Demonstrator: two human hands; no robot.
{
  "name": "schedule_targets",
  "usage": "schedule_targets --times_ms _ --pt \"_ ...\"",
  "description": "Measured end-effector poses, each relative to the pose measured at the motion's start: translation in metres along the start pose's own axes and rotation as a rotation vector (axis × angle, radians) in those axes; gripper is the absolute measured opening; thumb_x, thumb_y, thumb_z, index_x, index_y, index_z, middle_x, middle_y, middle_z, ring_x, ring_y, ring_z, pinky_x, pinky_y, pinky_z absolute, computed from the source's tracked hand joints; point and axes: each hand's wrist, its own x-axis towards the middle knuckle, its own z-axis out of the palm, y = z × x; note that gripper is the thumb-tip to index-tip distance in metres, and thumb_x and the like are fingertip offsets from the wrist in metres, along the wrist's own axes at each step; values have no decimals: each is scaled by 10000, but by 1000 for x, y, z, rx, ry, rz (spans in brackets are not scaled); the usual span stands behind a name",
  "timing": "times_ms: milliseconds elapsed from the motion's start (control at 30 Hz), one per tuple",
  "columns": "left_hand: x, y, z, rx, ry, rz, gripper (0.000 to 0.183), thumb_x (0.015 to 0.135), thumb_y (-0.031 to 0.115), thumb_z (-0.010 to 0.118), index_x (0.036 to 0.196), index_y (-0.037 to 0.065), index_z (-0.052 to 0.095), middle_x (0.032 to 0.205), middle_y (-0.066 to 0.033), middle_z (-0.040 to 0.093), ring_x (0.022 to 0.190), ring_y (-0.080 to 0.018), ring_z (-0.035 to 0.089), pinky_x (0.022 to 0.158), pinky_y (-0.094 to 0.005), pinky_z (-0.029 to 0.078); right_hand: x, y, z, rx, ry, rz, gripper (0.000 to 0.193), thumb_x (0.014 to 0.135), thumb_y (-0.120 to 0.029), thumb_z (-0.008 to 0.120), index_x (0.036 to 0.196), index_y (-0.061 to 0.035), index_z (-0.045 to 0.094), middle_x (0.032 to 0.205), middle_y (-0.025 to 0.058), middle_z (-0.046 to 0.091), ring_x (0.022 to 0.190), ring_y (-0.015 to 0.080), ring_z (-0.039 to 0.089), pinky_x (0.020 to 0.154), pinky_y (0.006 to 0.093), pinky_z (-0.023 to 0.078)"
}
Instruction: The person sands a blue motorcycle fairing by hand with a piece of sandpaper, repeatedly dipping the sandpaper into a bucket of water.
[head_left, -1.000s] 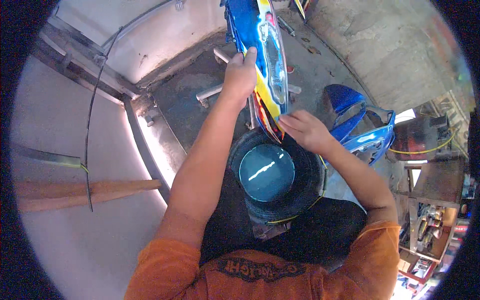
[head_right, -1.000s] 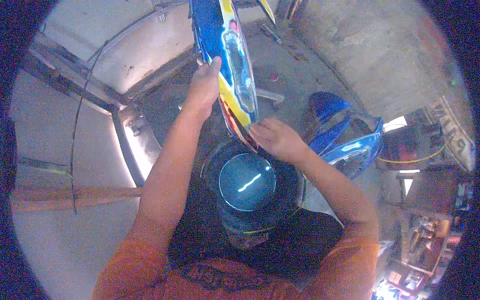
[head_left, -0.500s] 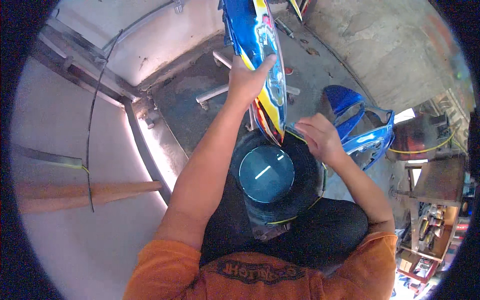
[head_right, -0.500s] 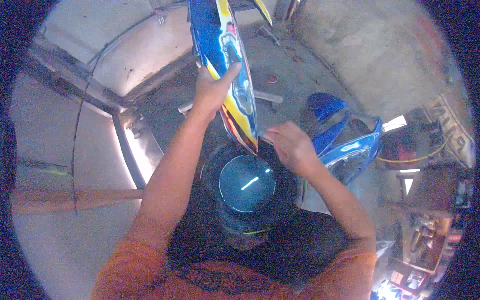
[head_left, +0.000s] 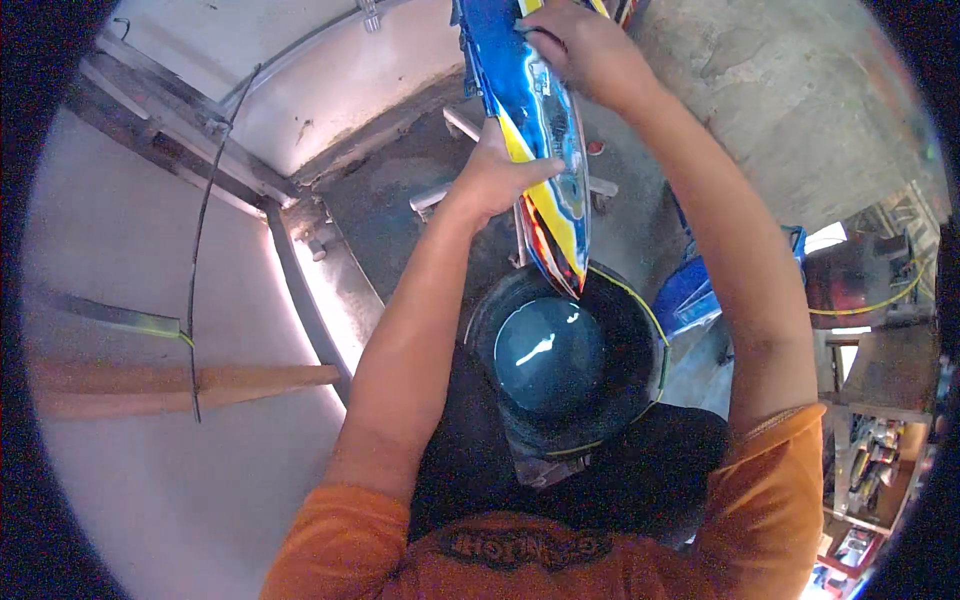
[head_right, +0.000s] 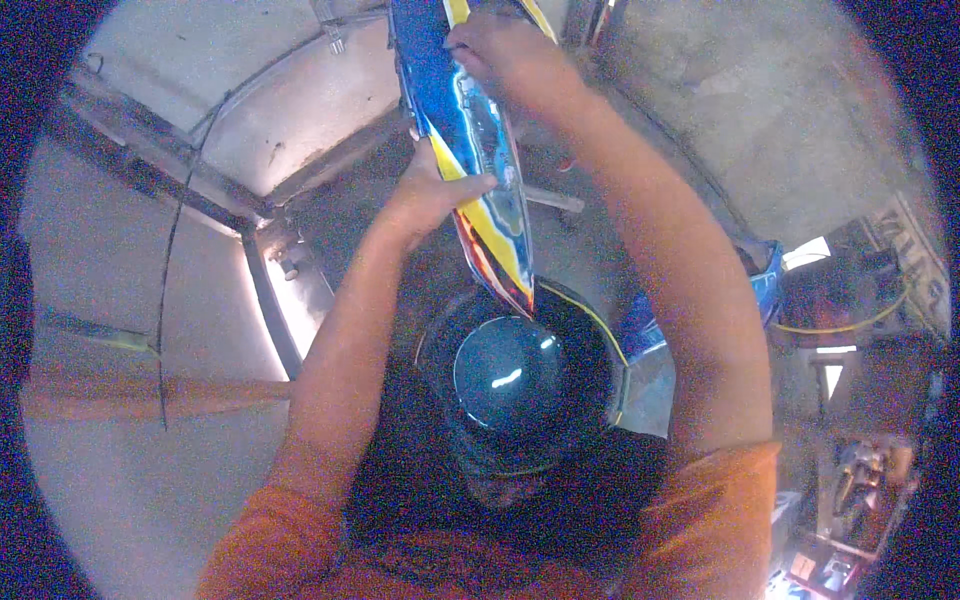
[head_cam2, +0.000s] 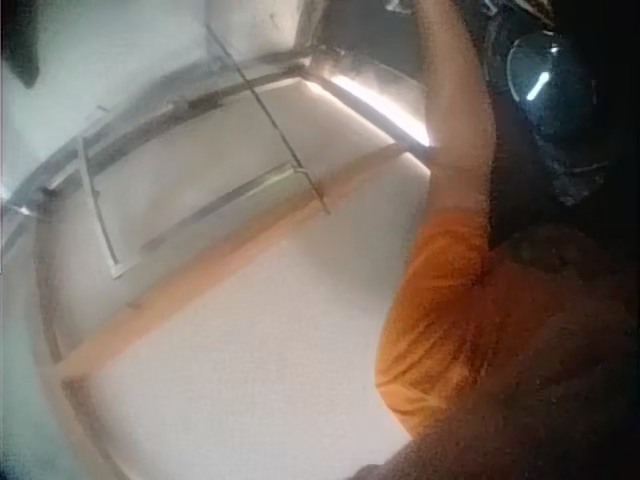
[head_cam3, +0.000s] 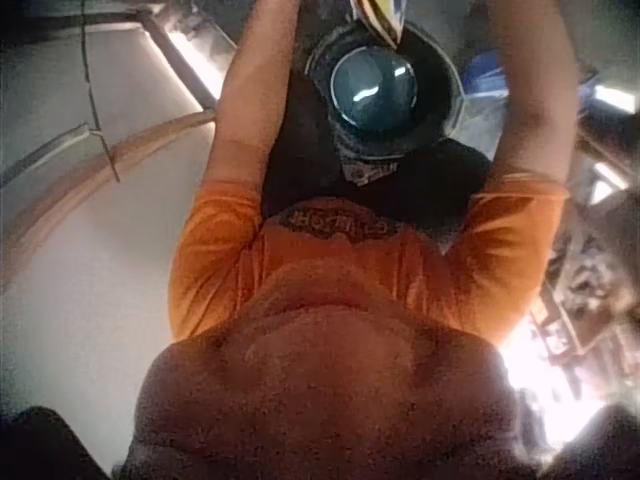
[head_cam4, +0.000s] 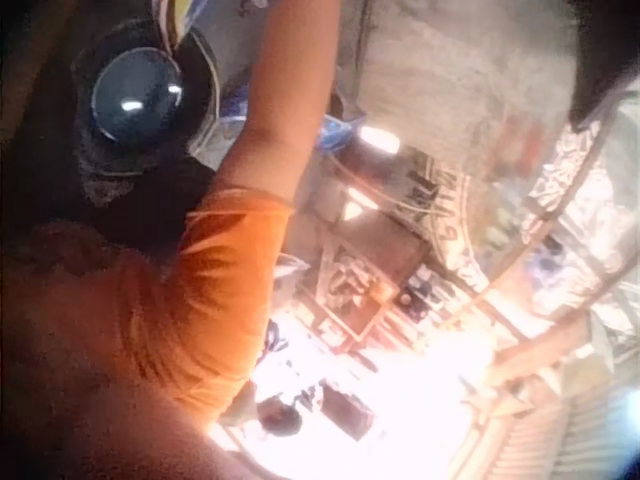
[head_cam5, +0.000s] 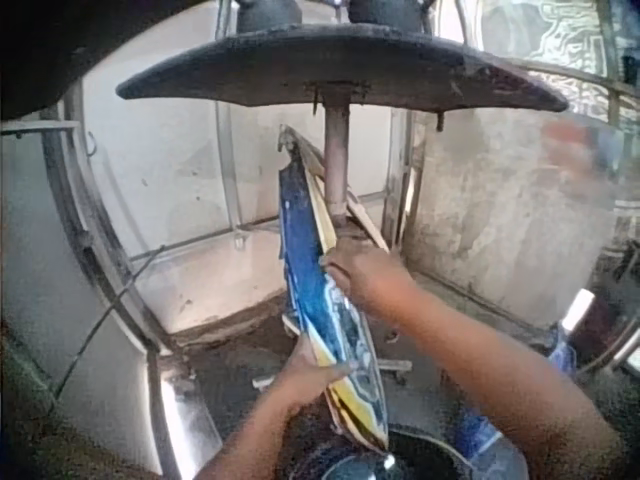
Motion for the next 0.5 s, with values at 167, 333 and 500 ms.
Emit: schedule_targets --times_ms 167,333,500 --pt "0 -3 -3 11 62 -82 627 799 201 737 1325 18 449 1199 -118 604 1062 -245 599 949 -366 467 -71 -57 -15 34 -92 73 207 869 -149 585 1055 -78 640 933 154 621 852 379 630 763 483 518" --pt "6 -8 -5 -160 84 -57 497 877 294 621 1283 33 502 1054 -63 605 983 -213 569 931 -326 426 -144 -97 -32 -23 -228 -187 266 744 -94 678 1005 -42 675 809 88 569 751 265 600 635 400 478" --pt "8 -14 11 6 181 -76 472 921 277 624 1312 39 507 1178 -89 626 1084 -201 583 959 -348 439 -142 -81 -32 -90 -222 -172 304 726 -128 657 1027 -86 654 832 59 580 754 246 603 647 401 482"
